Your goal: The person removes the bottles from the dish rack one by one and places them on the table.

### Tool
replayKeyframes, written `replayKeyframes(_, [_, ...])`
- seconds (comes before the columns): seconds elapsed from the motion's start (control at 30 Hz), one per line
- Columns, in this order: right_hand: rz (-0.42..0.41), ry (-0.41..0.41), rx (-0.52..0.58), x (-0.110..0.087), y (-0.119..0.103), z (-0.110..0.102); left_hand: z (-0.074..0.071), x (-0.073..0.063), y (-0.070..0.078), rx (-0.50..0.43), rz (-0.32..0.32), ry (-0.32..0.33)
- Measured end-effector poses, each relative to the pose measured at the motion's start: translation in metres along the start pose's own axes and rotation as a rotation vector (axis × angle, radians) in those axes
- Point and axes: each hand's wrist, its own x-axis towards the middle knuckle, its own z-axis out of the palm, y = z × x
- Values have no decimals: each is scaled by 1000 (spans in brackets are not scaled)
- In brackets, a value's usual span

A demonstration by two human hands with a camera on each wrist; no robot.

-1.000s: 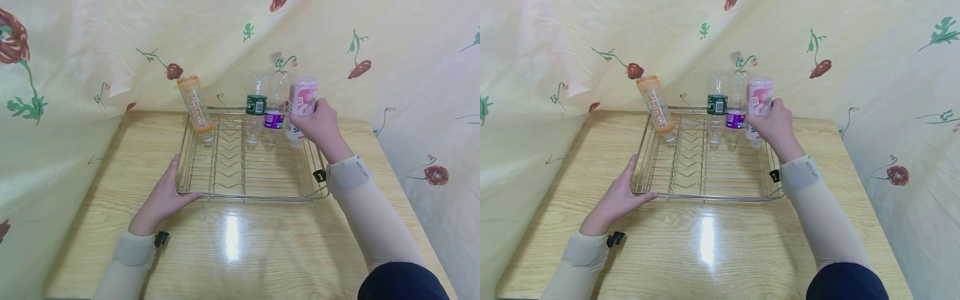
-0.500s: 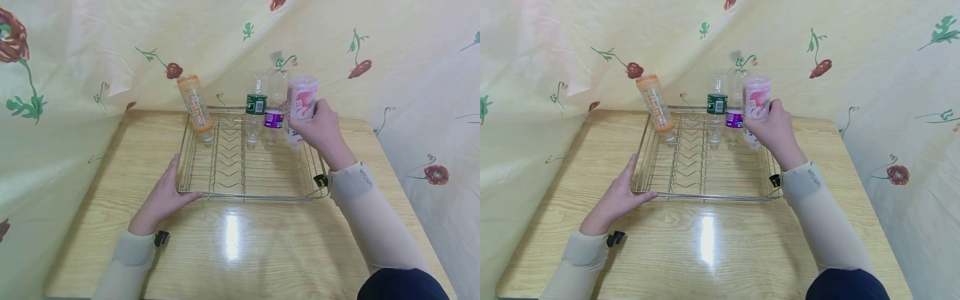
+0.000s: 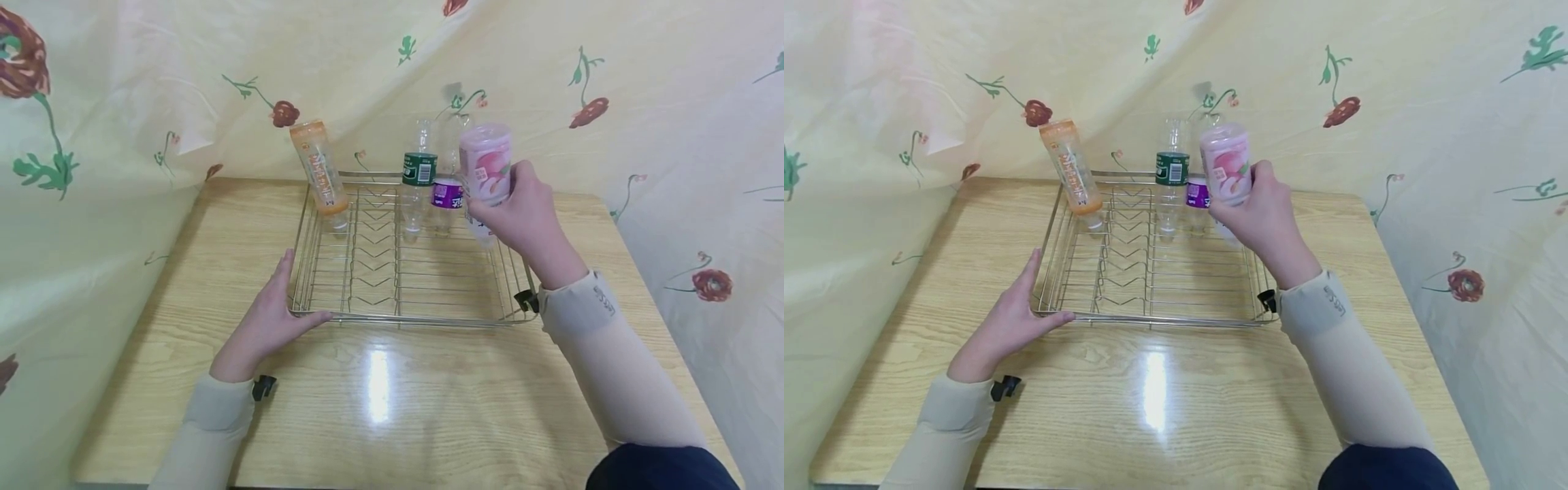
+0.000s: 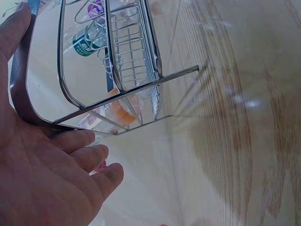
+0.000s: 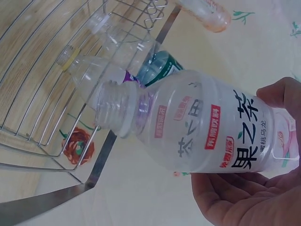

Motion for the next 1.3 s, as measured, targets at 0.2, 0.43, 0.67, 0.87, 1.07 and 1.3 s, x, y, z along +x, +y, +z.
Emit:
replayKeyframes(0.2, [-36,-11,-27,-9,-4,1,0,0,-1,6,8,8])
replayKeyframes(0.43, [-90,-17,-31,-16,-6,2,0,0,-1,8,9,6])
replayKeyframes(0.67, [-120,-28,-46,-20,-6,2,0,1,-2,5,15,5])
replayKeyframes(0.87, [-142,-37,-49,-23,-5,2,0,0,-3,3,17,1])
replayKeyframes(1.07, [-185,-26,-62,-25,-4,4,0,0,-3,4,15,4])
replayKeyframes(1.3, [-245,-13,-82,-29,-4,7,1,0,-3,3,13,7])
